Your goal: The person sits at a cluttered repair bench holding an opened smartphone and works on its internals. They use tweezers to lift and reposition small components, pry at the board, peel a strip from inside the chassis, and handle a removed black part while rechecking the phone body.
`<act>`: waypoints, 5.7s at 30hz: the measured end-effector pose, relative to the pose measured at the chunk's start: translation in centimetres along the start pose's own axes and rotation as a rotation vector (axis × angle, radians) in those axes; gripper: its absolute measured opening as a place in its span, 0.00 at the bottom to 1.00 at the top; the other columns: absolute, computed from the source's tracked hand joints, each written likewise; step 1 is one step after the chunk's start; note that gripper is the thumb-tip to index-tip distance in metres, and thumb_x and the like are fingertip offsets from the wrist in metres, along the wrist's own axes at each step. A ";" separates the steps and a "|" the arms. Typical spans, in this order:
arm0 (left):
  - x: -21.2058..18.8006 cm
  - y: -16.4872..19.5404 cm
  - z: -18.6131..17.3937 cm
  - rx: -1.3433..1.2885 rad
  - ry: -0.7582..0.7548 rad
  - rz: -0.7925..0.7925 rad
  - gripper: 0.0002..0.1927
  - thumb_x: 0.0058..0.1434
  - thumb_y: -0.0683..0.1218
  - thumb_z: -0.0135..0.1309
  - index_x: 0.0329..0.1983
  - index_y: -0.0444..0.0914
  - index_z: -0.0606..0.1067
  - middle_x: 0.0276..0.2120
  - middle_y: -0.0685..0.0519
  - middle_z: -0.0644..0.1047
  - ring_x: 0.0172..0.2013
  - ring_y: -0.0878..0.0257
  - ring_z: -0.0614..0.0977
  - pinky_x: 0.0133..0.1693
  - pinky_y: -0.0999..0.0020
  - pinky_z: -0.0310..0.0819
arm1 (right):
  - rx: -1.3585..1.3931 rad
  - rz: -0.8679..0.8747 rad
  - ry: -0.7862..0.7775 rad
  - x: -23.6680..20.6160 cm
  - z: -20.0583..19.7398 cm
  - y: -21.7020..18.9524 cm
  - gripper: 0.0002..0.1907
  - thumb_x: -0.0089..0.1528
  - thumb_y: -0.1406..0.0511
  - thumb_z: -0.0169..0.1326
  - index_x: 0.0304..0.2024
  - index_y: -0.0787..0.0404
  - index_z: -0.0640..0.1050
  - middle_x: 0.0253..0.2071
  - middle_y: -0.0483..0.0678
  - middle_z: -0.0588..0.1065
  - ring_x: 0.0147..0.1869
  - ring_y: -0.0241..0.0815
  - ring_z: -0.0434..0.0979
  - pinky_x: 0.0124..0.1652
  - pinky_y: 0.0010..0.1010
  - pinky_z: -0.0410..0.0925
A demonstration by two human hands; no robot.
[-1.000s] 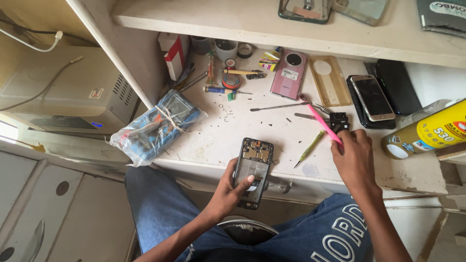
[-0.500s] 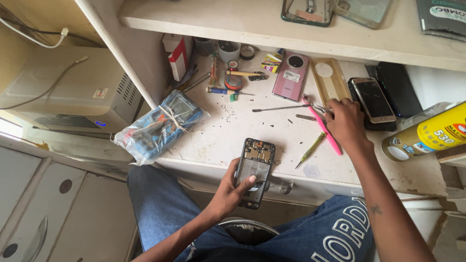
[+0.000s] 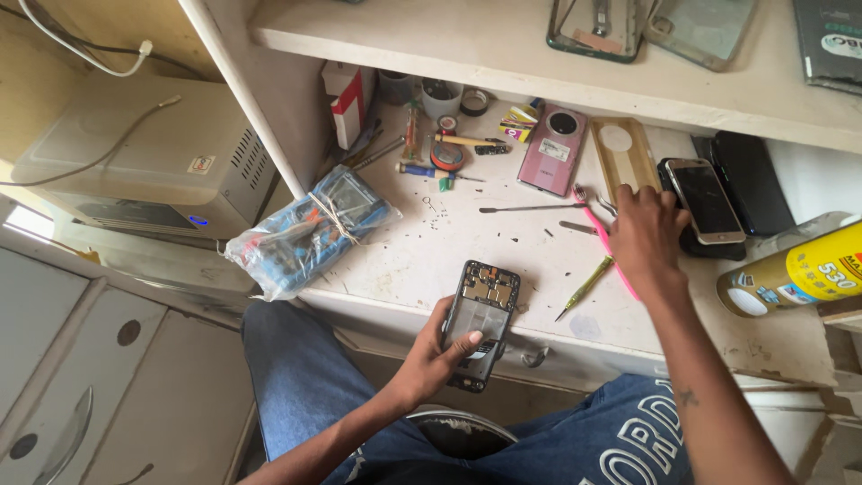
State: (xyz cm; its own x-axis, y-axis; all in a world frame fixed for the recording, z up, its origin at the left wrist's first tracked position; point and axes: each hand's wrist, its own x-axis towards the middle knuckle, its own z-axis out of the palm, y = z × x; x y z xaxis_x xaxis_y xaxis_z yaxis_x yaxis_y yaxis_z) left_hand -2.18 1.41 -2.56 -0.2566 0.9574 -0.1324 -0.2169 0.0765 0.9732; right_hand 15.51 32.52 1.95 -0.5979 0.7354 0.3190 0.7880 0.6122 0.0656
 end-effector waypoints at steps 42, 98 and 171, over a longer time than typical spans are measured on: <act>0.0 1.7 0.9 -0.178 0.102 -0.126 0.32 0.67 0.47 0.53 0.69 0.30 0.57 0.52 0.41 0.77 0.49 0.61 0.79 0.46 0.67 0.80 | 1.040 -0.026 0.213 -15.2 -9.9 -14.8 0.07 0.59 0.78 0.60 0.39 0.69 0.77 0.44 0.54 0.82 0.47 0.43 0.87 0.44 0.27 0.79; -0.7 4.6 0.8 -0.236 0.079 -0.126 0.21 0.69 0.41 0.47 0.65 0.31 0.63 0.50 0.43 0.78 0.49 0.61 0.80 0.49 0.65 0.80 | 0.928 -0.154 0.313 -14.8 -10.0 -16.2 0.09 0.61 0.78 0.59 0.43 0.71 0.77 0.47 0.57 0.81 0.48 0.47 0.86 0.43 0.28 0.80; -0.5 4.1 0.6 -0.069 0.099 -0.031 0.19 0.69 0.41 0.50 0.61 0.29 0.65 0.47 0.44 0.79 0.48 0.64 0.78 0.49 0.68 0.77 | 0.599 -0.410 0.305 -16.0 -7.7 -17.7 0.06 0.56 0.78 0.60 0.36 0.77 0.78 0.50 0.69 0.76 0.60 0.63 0.78 0.56 0.43 0.75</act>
State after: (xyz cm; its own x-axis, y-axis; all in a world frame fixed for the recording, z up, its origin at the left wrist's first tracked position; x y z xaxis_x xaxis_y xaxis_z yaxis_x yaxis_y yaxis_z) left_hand -2.33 1.38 1.65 -0.3395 0.9225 -0.1834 -0.2893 0.0831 0.9536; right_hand 12.29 7.72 3.01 -0.6888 0.3579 0.6304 0.2478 0.9335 -0.2592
